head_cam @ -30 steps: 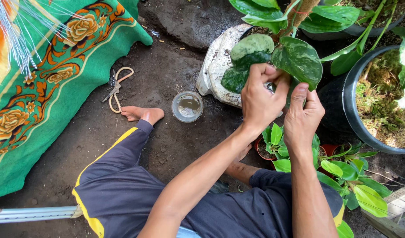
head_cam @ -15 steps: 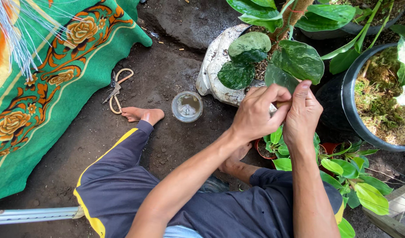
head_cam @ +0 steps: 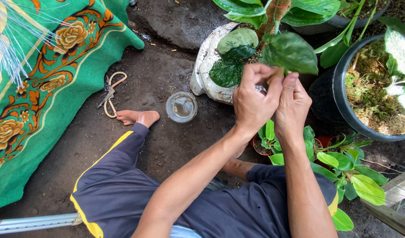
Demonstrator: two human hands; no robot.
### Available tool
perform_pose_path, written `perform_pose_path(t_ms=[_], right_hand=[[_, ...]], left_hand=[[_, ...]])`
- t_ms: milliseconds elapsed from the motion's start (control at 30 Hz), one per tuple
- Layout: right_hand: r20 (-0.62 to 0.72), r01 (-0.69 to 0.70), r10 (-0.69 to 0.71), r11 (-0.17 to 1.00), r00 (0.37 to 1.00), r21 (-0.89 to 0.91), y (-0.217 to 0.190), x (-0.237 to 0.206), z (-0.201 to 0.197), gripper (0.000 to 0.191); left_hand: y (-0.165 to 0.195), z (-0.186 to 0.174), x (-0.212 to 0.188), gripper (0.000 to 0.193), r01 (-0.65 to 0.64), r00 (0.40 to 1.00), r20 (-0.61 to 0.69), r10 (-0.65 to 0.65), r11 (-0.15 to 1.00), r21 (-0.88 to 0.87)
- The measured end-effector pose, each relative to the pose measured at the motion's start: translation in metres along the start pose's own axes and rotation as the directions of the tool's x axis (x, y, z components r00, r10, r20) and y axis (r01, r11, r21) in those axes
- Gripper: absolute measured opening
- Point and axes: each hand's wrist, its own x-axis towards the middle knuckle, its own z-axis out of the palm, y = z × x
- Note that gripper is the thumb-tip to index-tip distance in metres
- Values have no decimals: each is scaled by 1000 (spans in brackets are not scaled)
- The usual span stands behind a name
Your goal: The person sits on the ground and wipes the leaves of a potted plant using a small cloth. They repeatedly dip the cloth into a small container of liquid and wipe each leaf individually, moving from lower to upper leaves.
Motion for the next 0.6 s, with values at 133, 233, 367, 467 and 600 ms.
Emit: perform_pose_path(t_ms=[133, 233, 367, 467, 600], right_hand=[[-13, -189, 191, 978, 982, 92, -3, 0, -2, 53], [23, -189, 187, 974, 982, 129, -8, -1, 2, 51], [-18, -209, 210, 978, 978, 27, -7, -2, 3, 47], [13, -59, 61, 993, 998, -98, 0, -1, 0, 48], [69, -67, 75, 990, 995, -122, 3, 1, -8, 39]], left_hand=[[-7, -24, 2, 27, -65, 992, 104, 70, 997, -50], [-12, -22, 11, 30, -34, 991, -131, 16, 991, -132], [-8, 1, 22, 32, -78, 985, -162, 59, 990, -114], [-5, 2, 15, 34, -97, 994, -50, 94, 994, -59], [-11, -21, 12, 35, -194, 975, 103, 199, 980, -51]])
